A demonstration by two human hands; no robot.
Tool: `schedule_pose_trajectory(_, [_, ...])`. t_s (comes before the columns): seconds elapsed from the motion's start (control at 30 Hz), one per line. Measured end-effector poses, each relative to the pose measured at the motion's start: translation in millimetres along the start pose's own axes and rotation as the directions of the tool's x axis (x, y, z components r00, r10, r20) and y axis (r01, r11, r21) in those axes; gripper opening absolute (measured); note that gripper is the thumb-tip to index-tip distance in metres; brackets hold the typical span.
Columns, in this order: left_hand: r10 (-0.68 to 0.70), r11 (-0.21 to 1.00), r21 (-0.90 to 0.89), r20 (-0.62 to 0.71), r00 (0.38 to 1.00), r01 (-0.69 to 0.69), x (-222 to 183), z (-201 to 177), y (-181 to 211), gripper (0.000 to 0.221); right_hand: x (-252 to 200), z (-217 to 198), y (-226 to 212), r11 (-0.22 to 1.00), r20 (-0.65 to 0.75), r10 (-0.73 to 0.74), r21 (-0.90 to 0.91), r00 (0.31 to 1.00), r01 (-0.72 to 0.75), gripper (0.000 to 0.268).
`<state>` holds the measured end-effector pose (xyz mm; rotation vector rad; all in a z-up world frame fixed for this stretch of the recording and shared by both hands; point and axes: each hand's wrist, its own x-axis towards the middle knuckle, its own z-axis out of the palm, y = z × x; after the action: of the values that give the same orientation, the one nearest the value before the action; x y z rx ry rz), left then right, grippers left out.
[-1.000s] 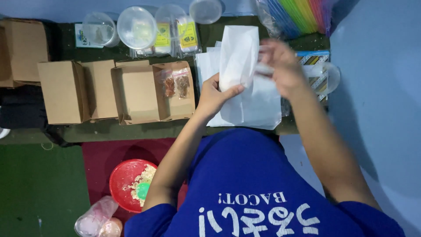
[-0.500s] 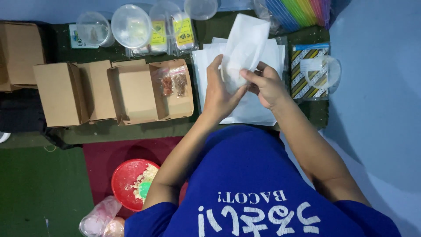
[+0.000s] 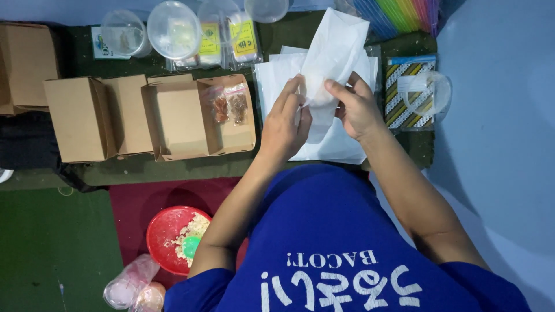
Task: The person wraps a ball of food in paper, places it into a cardboard box, and then uses a spoon to portion white crumbly material from a large bowl into a small plastic cup.
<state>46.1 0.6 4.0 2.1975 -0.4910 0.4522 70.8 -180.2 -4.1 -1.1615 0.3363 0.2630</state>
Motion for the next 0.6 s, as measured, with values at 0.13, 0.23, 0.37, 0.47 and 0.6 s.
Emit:
schedule_pose_trajectory(0.13, [0.058,0.998,0.035,-0.009,0.998,-0.058,-0.8,2.7,2.6,0.003,4.4,-6.0,9.5,1.0,0.023,0.005,-0.009,1.0,-0.005,0.041])
schedule_pose_trajectory(0.23, [0.214,0.964,0.156,0.018,0.977,-0.214,2.6,0.6,4.9,0.003,3.4,-6.9,12.8,1.0,0.026,0.004,0.02,1.0,-0.005,0.04])
schedule_pose_trajectory(0.37, [0.319,0.904,0.298,0.012,0.948,-0.308,4.6,1.2,5.9,0.005,-5.3,10.2,-2.9,0.997,-0.003,0.031,0.067,1.0,-0.031,0.039])
schedule_pose_trajectory(0.47, [0.376,0.882,0.315,-0.024,0.926,-0.35,1.4,9.3,3.1,0.004,-10.3,21.4,-13.3,0.998,-0.035,0.037,0.049,0.999,-0.036,0.043])
schedule_pose_trajectory(0.6, [0.432,0.868,0.303,-0.067,0.899,-0.394,-1.9,14.7,-0.2,0.005,-4.5,10.8,1.6,1.0,-0.065,0.014,0.004,0.998,-0.014,0.043])
